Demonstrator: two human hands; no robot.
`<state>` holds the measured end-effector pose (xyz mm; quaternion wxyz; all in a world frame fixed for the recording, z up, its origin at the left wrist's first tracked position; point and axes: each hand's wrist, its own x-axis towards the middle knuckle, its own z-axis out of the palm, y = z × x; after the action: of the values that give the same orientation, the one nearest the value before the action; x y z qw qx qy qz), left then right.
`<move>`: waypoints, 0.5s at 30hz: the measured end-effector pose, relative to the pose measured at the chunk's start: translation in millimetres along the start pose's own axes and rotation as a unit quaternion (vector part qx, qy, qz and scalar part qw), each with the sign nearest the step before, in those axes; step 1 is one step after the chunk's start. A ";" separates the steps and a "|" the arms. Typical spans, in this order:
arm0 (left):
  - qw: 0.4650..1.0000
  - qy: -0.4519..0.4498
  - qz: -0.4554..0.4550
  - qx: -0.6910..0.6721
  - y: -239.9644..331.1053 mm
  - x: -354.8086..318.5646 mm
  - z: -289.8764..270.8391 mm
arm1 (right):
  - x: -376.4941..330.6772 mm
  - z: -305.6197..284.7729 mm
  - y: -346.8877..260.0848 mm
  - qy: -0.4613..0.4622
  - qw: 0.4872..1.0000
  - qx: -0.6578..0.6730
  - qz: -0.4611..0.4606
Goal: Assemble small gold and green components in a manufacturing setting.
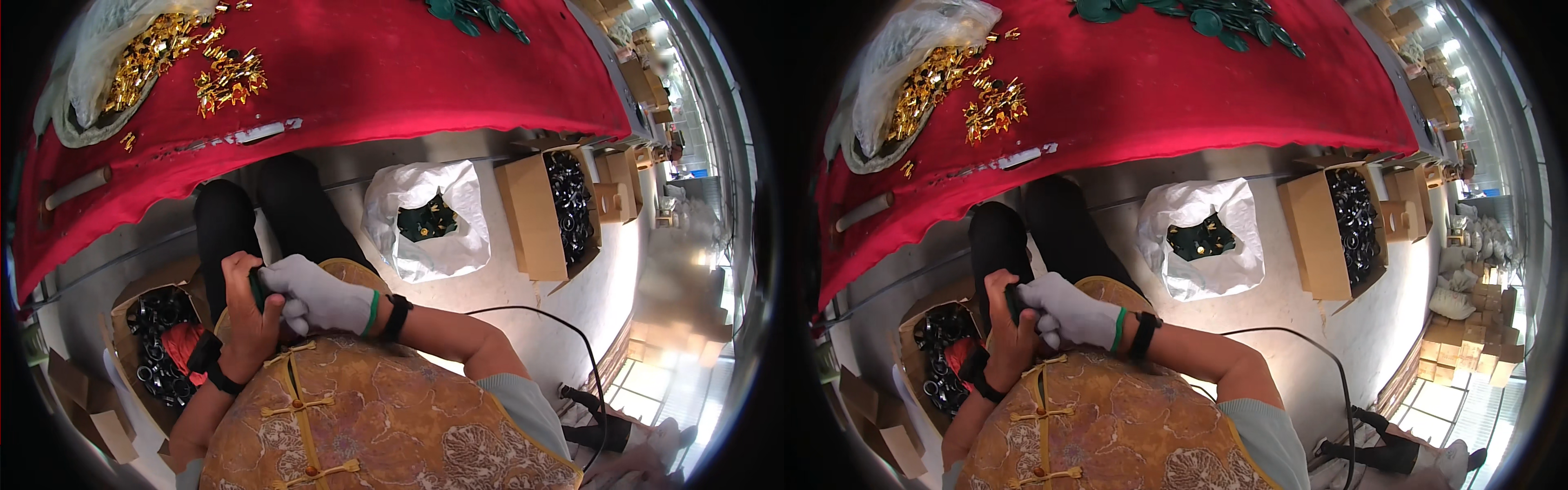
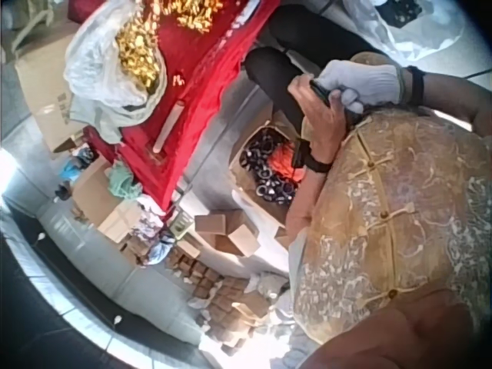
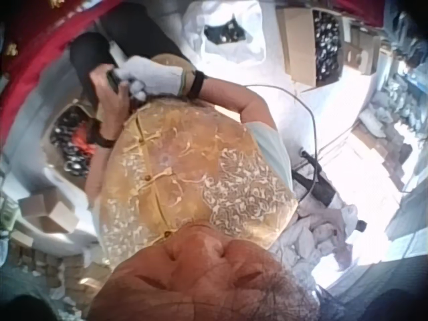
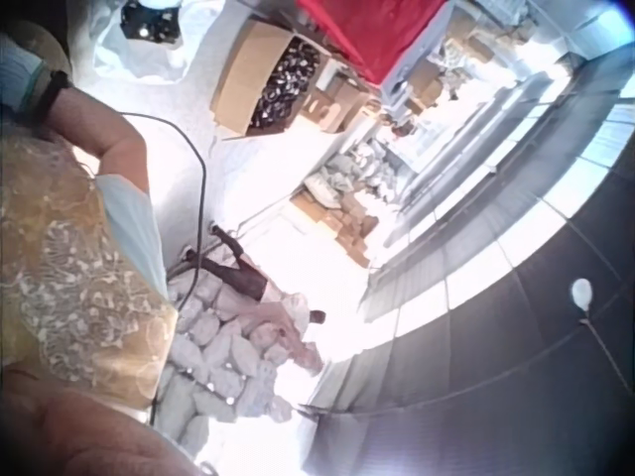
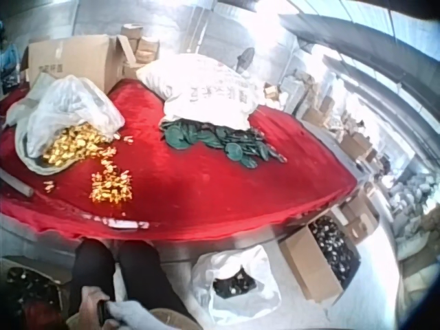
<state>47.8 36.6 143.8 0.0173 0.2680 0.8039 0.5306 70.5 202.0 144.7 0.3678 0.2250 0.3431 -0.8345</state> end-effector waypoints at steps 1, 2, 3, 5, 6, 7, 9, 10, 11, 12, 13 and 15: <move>0.997 -0.053 0.017 0.047 -1.2 4.5 -2.7 | 10.8 -5.8 0.5 -0.023 0.990 0.124 0.060; 0.997 -0.078 -0.012 0.021 -7.0 6.2 -0.9 | 12.0 -10.7 7.0 -0.024 0.990 0.125 0.058; 0.997 -0.077 -0.011 0.025 -12.4 3.8 0.4 | 6.4 -2.9 5.8 0.016 0.999 -0.047 -0.013; 0.981 -0.039 -0.170 -0.091 -24.1 -2.6 4.3 | 7.4 0.0 20.9 0.086 0.914 -0.335 -0.212; 0.974 0.013 -0.180 -0.140 -24.7 5.1 7.7 | 6.2 1.6 27.1 0.129 0.814 -0.458 -0.332; 0.974 0.009 -0.180 -0.139 -19.7 6.3 7.7 | 5.1 1.0 30.1 0.168 0.681 -0.563 -0.438; 0.824 0.021 -0.390 -0.410 -4.1 10.0 4.3 | 1.7 -2.5 25.8 0.160 0.638 -0.617 -0.431; 0.799 0.008 -0.417 -0.433 -6.3 8.6 3.2 | 0.4 -3.6 22.9 0.149 0.591 -0.671 -0.422; 0.801 0.007 -0.417 -0.430 -4.4 7.0 4.4 | 0.8 -4.7 23.8 0.150 0.593 -0.669 -0.424; 0.824 0.020 -0.403 -0.399 -1.5 4.5 5.9 | 0.9 -4.4 26.4 0.142 0.598 -0.647 -0.452; 0.845 0.033 -0.387 -0.367 0.9 2.6 7.2 | 0.5 -5.0 27.8 0.134 0.602 -0.625 -0.479; 0.905 0.021 -0.315 -0.283 3.8 -0.2 8.4 | -2.1 -6.2 27.9 0.125 0.608 -0.627 -0.470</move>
<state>52.2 44.7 143.3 0.2418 -0.0270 0.6624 0.7085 94.1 193.7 130.5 -0.0707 -0.1507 0.8841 -0.4367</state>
